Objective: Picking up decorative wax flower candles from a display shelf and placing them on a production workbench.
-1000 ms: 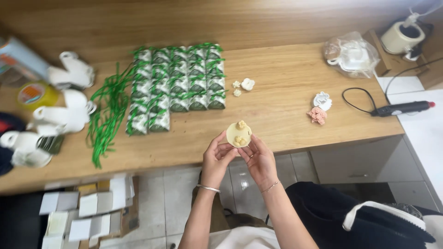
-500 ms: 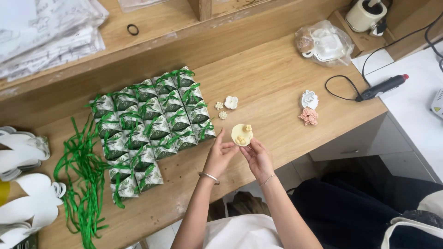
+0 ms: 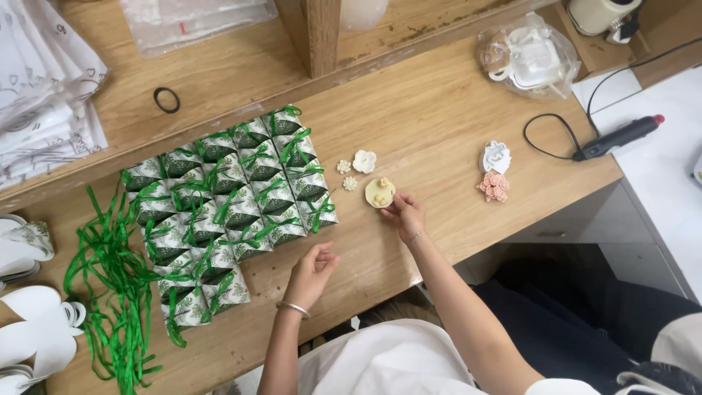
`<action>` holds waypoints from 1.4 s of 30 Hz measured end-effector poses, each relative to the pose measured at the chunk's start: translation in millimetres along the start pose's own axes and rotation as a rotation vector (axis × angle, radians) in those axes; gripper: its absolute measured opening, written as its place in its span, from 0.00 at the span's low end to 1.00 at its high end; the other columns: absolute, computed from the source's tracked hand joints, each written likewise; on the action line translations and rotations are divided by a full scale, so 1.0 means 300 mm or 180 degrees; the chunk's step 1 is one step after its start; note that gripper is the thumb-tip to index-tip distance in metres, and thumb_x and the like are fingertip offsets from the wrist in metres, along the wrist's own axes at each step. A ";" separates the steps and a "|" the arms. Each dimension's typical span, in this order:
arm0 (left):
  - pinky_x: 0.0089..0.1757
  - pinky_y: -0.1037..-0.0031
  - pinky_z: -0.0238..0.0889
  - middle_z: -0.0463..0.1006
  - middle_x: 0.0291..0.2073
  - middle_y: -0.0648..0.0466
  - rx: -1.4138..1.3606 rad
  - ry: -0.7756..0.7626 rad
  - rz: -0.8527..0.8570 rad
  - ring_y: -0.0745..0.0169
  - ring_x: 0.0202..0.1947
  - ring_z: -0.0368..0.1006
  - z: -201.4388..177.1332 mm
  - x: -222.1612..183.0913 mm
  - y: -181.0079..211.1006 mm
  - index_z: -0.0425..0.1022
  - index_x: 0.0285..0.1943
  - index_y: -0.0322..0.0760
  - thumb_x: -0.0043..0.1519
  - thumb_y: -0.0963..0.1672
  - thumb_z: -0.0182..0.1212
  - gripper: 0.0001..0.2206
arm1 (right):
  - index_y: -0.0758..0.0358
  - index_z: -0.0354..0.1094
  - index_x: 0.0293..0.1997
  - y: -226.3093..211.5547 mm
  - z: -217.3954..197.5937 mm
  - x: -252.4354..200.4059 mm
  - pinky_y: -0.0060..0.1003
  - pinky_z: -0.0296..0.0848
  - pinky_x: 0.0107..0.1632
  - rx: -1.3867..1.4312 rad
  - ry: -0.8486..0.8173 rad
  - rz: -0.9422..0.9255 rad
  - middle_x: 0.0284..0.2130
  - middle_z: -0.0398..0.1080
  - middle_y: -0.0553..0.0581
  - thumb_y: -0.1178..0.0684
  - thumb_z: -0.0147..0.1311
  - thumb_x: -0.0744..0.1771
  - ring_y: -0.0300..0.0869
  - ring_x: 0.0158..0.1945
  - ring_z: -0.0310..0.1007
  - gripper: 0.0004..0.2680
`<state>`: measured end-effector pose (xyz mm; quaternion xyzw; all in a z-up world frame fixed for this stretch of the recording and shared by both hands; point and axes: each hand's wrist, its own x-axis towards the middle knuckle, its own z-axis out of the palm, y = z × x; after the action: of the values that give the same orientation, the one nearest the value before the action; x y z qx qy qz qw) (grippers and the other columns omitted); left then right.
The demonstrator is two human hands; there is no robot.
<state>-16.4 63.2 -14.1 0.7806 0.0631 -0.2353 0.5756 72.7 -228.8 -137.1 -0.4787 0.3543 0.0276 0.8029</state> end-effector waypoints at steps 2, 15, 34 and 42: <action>0.42 0.74 0.73 0.84 0.43 0.53 0.0040 0.0089 -0.0084 0.67 0.37 0.79 -0.010 0.002 -0.002 0.74 0.62 0.39 0.61 0.46 0.65 0.20 | 0.68 0.67 0.52 -0.032 0.020 0.014 0.41 0.82 0.44 -0.0169 -0.0026 0.0009 0.40 0.74 0.59 0.55 0.51 0.70 0.44 0.40 0.78 0.08; 0.45 0.73 0.74 0.84 0.45 0.52 0.0073 0.0288 -0.0268 0.65 0.42 0.81 0.100 0.052 0.091 0.74 0.61 0.39 0.62 0.48 0.64 0.20 | 0.71 0.72 0.51 -0.141 0.054 0.140 0.38 0.81 0.38 -0.1743 -0.0605 0.0086 0.37 0.76 0.59 0.58 0.49 0.70 0.41 0.35 0.78 0.09; 0.46 0.79 0.72 0.83 0.44 0.54 -0.1794 0.1296 0.0024 0.69 0.43 0.78 0.299 -0.074 0.087 0.74 0.60 0.33 0.64 0.42 0.61 0.16 | 0.62 0.71 0.57 -0.445 0.216 -0.165 0.41 0.76 0.43 -0.4233 -0.1852 -0.1529 0.37 0.79 0.64 0.56 0.52 0.67 0.47 0.38 0.79 0.13; 0.42 0.78 0.70 0.82 0.40 0.55 -0.1747 0.2227 0.0326 0.71 0.39 0.75 0.250 -0.202 0.079 0.76 0.58 0.33 0.65 0.43 0.62 0.14 | 0.60 0.66 0.59 -0.390 0.463 -0.478 0.52 0.72 0.43 -0.5457 -0.4398 -0.2171 0.40 0.74 0.68 0.50 0.55 0.67 0.60 0.41 0.75 0.15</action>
<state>-83.1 -3.7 16.3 0.6337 0.2753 0.0972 0.7164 85.8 -140.4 76.2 -0.8207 -0.4441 0.2971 0.2024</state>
